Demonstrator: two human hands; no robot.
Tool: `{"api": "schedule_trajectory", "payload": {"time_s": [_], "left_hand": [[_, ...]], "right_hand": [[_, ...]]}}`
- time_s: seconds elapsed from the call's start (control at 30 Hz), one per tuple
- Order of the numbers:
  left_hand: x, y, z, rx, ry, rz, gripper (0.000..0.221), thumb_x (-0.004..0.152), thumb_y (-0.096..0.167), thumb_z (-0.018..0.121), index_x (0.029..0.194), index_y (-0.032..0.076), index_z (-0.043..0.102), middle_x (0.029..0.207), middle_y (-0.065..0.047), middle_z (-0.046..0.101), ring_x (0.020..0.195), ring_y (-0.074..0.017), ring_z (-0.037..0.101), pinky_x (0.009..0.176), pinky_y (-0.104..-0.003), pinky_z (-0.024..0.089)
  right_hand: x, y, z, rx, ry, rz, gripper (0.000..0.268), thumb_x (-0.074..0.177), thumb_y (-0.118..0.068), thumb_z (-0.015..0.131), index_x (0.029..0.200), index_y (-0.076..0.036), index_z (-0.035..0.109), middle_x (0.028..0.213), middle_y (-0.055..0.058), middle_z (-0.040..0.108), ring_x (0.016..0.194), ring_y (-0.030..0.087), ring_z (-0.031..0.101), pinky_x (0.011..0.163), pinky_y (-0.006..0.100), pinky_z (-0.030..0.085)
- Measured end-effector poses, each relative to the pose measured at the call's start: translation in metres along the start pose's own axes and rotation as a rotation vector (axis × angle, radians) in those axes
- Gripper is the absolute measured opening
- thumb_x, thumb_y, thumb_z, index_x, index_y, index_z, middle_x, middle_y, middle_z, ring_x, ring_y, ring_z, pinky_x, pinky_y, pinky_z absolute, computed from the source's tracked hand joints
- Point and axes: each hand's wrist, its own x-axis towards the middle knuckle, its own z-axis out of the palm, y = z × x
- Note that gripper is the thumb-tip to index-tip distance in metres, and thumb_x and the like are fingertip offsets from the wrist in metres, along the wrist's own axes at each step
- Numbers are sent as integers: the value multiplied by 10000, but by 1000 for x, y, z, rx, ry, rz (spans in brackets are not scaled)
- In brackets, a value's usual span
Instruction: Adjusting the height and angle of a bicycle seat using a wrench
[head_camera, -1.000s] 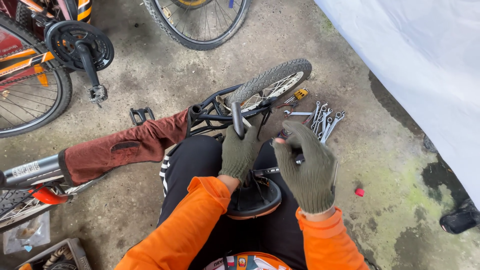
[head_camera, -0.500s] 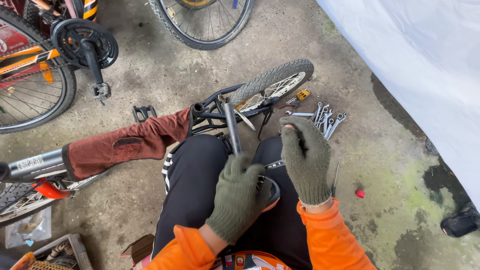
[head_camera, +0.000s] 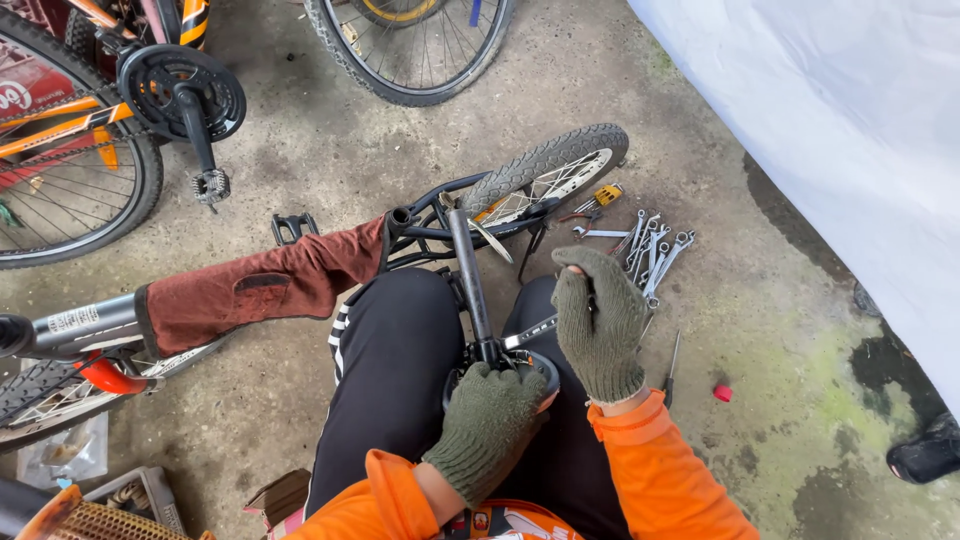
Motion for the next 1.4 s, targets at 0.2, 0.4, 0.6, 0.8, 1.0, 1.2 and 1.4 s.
{"api": "schedule_trajectory", "payload": {"time_s": [0.2, 0.4, 0.6, 0.8, 1.0, 1.2, 1.4], "left_hand": [[6, -21, -24, -132, -102, 145, 213, 1001, 319, 604, 1123, 144, 611, 709, -74, 732, 578, -295, 667, 594, -411, 508], [20, -43, -71, -307, 31, 346, 375, 808, 369, 776, 1129, 184, 715, 894, -38, 745, 716, -275, 672, 711, -370, 498], [38, -70, -116, -485, 280, 524, 239, 960, 366, 608, 740, 274, 625, 575, 104, 528, 490, -181, 591, 552, -301, 465], [27, -75, -127, -853, 60, 370, 200, 868, 108, 673, 682, 55, 622, 571, -66, 504, 504, -253, 432, 514, -353, 383], [14, -103, -64, -1197, 9, 213, 315, 1000, 168, 646, 729, 30, 731, 636, -115, 707, 595, -274, 706, 613, -342, 564], [3, -114, -45, -1231, -101, -121, 373, 997, 238, 668, 701, 23, 742, 627, -110, 744, 581, -178, 686, 631, -311, 566], [8, -78, -115, -1146, -52, -61, 347, 1012, 210, 651, 749, -8, 714, 607, -122, 670, 605, -139, 605, 600, -337, 577]], "right_hand": [[4, 73, -6, -24, -84, -273, 176, 1061, -84, 467, 1125, -43, 626, 739, 27, 623, 556, 133, 555, 505, 255, 455], [36, 39, -19, -154, -119, -175, 157, 977, -40, 618, 1095, 19, 704, 830, 74, 702, 552, 143, 518, 523, 275, 419], [66, 29, -26, -293, -108, -585, 142, 1001, -133, 713, 1083, -16, 713, 884, 158, 719, 775, 402, 714, 724, 417, 600], [75, -12, -37, -201, -400, -400, 174, 956, -143, 720, 1097, -43, 743, 836, 226, 725, 813, 458, 712, 676, 485, 582], [70, 6, -21, 153, -591, -72, 231, 986, -196, 591, 1114, -51, 717, 859, 247, 724, 845, 453, 735, 726, 492, 576], [50, 38, 32, 1329, -447, 617, 246, 1035, -116, 546, 1243, -50, 659, 535, -8, 310, 410, 111, 365, 314, 251, 397], [40, 35, 63, 1212, -411, 663, 156, 1062, -129, 510, 1152, -53, 613, 520, -1, 308, 379, 111, 362, 299, 210, 338]]}}
